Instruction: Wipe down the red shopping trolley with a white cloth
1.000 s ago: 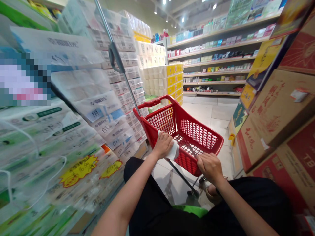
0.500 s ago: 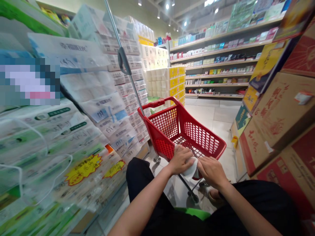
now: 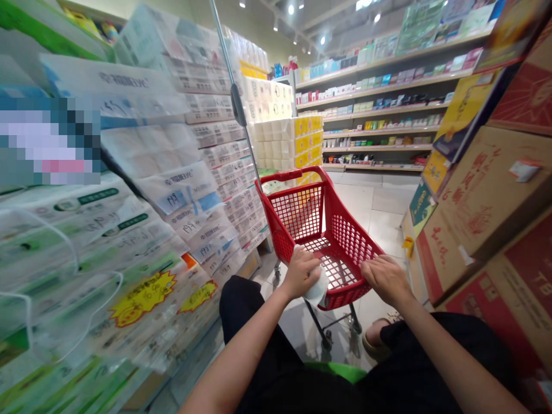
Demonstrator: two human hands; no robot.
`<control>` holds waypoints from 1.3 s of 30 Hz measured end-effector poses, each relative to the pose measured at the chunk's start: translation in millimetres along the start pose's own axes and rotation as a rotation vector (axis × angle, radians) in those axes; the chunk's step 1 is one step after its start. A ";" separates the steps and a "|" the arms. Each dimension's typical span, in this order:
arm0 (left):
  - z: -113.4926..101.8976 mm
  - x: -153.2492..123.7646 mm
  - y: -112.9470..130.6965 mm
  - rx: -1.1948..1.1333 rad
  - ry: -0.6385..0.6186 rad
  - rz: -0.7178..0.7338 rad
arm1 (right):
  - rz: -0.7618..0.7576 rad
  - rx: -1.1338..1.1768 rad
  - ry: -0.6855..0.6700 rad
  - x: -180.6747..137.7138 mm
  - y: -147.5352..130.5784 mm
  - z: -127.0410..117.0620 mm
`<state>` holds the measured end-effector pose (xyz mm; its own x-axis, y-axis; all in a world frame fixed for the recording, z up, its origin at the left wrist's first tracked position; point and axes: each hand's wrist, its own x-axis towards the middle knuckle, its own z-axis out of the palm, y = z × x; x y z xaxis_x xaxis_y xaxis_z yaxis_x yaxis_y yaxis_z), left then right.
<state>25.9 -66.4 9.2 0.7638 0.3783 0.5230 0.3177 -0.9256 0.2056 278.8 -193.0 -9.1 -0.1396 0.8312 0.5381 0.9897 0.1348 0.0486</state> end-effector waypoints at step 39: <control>-4.2 -54.2 -20.5 0.332 -0.007 0.016 | 0.045 0.149 -0.041 34.8 -79.0 10.9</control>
<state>-24.3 -68.0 -19.9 0.7734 0.3652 0.5182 0.4708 -0.8783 -0.0836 195.5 -168.8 -3.4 -0.0997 0.8593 0.5017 0.9796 0.1731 -0.1018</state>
